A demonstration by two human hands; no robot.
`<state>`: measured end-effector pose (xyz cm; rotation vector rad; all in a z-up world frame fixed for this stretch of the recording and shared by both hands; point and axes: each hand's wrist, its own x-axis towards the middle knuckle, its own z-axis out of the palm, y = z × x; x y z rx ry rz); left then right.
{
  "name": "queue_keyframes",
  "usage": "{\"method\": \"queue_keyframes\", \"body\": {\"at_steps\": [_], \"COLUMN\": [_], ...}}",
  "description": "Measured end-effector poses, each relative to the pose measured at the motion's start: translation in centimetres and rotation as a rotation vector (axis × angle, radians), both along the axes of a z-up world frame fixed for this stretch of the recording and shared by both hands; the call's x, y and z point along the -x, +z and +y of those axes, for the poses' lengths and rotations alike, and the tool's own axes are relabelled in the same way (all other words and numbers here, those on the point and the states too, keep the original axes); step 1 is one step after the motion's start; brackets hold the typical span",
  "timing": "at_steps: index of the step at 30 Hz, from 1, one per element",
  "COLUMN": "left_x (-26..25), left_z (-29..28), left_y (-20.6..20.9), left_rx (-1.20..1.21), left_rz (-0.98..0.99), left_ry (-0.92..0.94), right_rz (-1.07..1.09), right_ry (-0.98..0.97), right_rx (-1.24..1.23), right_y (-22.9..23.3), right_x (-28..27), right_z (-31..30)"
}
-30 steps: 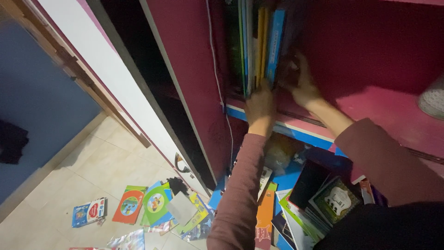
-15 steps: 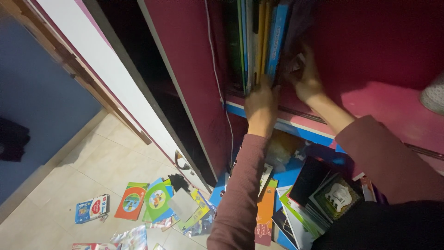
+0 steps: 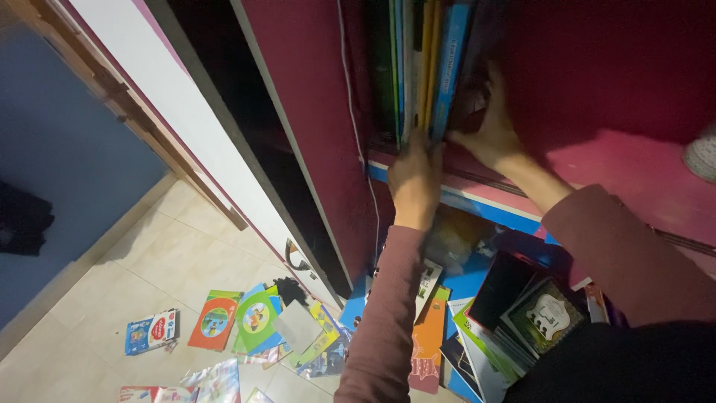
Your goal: Organize books on a shelf by picking them up from the floor or a pile and placing them upright on the shelf.
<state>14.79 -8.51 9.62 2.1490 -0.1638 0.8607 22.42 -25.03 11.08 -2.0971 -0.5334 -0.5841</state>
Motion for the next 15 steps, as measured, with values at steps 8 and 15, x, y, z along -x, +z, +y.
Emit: {"method": "queue_keyframes", "body": {"at_steps": [8,15], "left_x": [0.1,-0.3], "left_z": [-0.1,-1.1], "left_y": [-0.6,-1.3], "left_rx": [0.022,-0.017], "left_rz": [-0.125,-0.136], "left_ry": [0.003,0.019], "right_rz": [-0.043,-0.242], "right_ry": [0.048,0.015], "right_rx": [0.104,0.307], "right_y": [0.4,0.4], "right_x": [0.7,1.1], "right_z": [1.1,1.1]}}
